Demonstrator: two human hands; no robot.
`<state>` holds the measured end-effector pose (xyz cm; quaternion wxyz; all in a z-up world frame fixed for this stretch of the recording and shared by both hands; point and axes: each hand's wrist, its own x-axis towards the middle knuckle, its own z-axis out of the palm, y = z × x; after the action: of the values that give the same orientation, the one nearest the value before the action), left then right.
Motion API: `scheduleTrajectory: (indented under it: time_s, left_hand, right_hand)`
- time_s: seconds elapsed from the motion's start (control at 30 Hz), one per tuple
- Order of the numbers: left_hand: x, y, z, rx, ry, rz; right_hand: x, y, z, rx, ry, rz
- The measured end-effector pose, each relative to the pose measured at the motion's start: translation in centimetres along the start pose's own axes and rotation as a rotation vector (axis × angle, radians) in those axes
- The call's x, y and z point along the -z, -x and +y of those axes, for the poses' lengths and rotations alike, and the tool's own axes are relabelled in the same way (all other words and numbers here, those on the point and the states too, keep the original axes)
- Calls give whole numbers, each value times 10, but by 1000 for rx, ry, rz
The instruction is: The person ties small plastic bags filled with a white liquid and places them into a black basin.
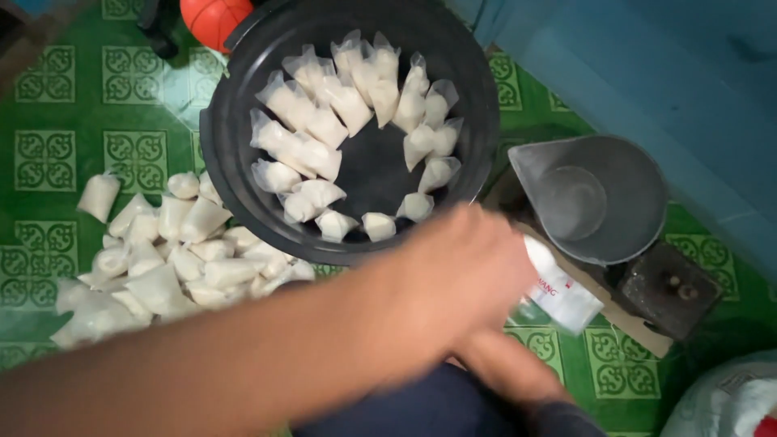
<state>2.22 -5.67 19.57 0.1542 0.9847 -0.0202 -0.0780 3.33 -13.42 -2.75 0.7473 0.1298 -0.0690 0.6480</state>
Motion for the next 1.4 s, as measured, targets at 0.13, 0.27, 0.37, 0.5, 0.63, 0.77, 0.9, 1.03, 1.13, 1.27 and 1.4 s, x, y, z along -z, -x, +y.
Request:
scheduleTrajectory:
  time_s: [0.13,0.27,0.37,0.5,0.63,0.77,0.9,1.03,1.13,1.27,1.4]
  left_hand:
    - [12,51,27,-326,-16,-282]
    - [-6,99,18,-316,-39,138]
    - [-5,105,-10,-215,67,-139]
    - [-32,93,-54,-77,-55,34]
    - [-63,67,-91,254,238,112]
    - [-106,29,-122,372,519,124]
    - [-100,4,-138,448,479,21]
    - [-63,-24,-138,324,391,73]
    - [-37,-35,-110,189,330,47]
    - [-3,-4,-57,-64,364,-134]
    - [-8,37,-50,-201,393,-66]
  right_hand:
    - [-29,-40,-8,212,472,-578]
    - [-97,-39,-46,508,1701,-683]
    - [-116,-33,-80,624,2381,-899]
    - [-138,-43,-95,503,2831,-1079]
    - [-141,-51,-88,-99,2915,-433]
    - [-109,-59,-98,-668,2413,439]
    - [-29,-37,-123,-476,1484,781]
    - [-37,-29,-73,-63,762,807]
    - [-55,-30,-23,197,296,625]
    - [-40,-8,-6,379,551,344]
    - [-17,-2,-51,496,1121,77]
